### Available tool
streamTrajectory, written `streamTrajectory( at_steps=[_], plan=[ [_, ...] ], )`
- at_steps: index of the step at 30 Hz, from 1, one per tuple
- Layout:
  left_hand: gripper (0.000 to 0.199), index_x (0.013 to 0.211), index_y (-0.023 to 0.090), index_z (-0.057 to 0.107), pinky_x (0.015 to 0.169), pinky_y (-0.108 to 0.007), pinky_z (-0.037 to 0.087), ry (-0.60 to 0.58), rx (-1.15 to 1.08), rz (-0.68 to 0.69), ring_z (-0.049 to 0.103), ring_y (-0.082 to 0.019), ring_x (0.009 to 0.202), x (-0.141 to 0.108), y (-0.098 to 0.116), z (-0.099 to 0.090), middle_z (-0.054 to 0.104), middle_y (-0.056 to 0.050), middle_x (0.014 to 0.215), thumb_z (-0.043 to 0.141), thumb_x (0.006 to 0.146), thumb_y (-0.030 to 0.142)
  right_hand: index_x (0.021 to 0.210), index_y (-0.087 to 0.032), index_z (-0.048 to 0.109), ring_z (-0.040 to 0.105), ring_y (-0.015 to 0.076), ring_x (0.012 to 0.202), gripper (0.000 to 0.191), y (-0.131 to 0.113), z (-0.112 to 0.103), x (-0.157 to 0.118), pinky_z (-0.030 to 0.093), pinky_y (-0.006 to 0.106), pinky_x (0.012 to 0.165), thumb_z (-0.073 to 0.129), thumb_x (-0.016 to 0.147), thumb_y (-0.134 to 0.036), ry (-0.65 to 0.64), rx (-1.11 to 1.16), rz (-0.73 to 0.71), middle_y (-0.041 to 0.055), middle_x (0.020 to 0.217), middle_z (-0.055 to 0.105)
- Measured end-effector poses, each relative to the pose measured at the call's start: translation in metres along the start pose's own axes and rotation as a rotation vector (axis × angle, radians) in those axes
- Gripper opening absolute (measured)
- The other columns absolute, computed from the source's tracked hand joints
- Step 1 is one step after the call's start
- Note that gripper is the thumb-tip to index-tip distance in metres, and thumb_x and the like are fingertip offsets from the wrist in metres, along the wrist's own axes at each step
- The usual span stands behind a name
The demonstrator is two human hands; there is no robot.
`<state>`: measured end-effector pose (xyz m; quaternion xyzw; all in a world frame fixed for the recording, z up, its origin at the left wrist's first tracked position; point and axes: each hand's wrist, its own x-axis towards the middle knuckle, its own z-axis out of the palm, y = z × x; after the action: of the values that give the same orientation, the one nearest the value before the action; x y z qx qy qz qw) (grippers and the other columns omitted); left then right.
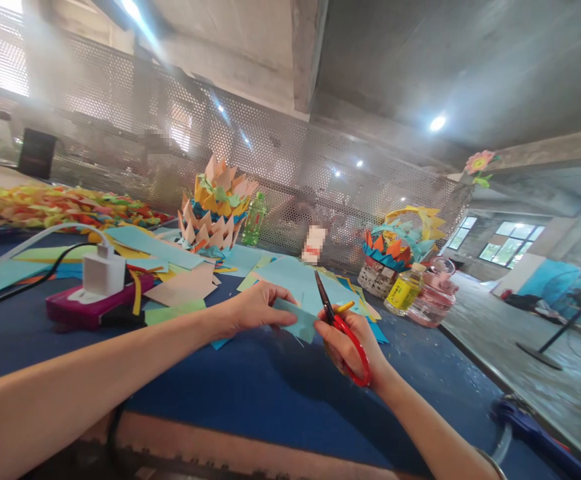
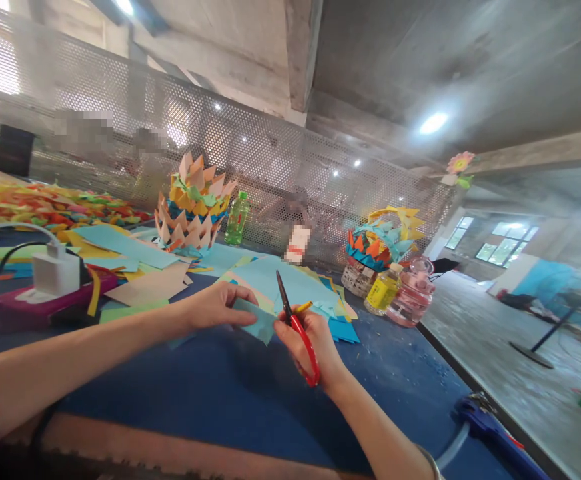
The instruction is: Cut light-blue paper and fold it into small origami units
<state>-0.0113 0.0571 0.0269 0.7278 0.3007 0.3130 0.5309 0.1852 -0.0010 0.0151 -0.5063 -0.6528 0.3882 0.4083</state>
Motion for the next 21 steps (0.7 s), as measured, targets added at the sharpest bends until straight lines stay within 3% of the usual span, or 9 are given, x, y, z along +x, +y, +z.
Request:
streamTrajectory(
  at_steps=[3, 11, 17, 21],
  plan=[
    [0.022, 0.073, 0.012, 0.066, 0.055, -0.02, 0.043, 0.102, -0.068, -0.002, 0.054, -0.01, 0.056, 0.0018, 0.0025, -0.0015, 0.064, -0.001, 0.065, 0.069, 0.06, 0.03, 0.082, -0.018, 0.047, 0.03, 0.0062, 0.028, 0.029, 0.0005, 0.0002, 0.0019, 0.025, 0.021, 0.032, 0.053, 0.075, -0.046, 0.002, -0.007, 0.025, -0.0103, 0.039, 0.035],
    [0.02, 0.065, 0.012, 0.066, 0.051, -0.02, 0.044, 0.163, -0.186, 0.007, 0.049, -0.008, 0.054, -0.0023, 0.0067, 0.0036, 0.058, 0.001, 0.061, 0.072, 0.059, 0.03, 0.081, -0.02, 0.048, 0.031, 0.0071, 0.028, 0.025, 0.0036, 0.0006, 0.0038, 0.025, 0.02, 0.031, 0.053, 0.076, -0.044, -0.018, -0.011, 0.026, -0.0101, 0.039, 0.035],
    [0.025, 0.077, 0.013, 0.068, 0.066, -0.025, 0.051, 0.078, -0.42, -0.079, 0.058, -0.013, 0.071, -0.0058, 0.0091, 0.0061, 0.065, -0.004, 0.08, 0.074, 0.059, 0.029, 0.078, -0.019, 0.05, 0.032, 0.0064, 0.031, 0.02, 0.0051, -0.0002, 0.0034, 0.025, 0.02, 0.035, 0.052, 0.077, -0.039, -0.046, -0.067, -0.047, -0.0094, 0.039, 0.036],
    [0.024, 0.082, 0.015, 0.069, 0.079, -0.026, 0.049, 0.007, -0.527, -0.06, 0.061, -0.013, 0.08, -0.0059, 0.0072, 0.0074, 0.068, -0.005, 0.092, 0.074, 0.061, 0.027, 0.078, -0.019, 0.05, 0.032, 0.0066, 0.032, 0.021, 0.0047, 0.0002, 0.0029, 0.025, 0.02, 0.036, 0.051, 0.078, -0.039, -0.049, -0.079, -0.042, -0.0094, 0.04, 0.035]
  ],
)
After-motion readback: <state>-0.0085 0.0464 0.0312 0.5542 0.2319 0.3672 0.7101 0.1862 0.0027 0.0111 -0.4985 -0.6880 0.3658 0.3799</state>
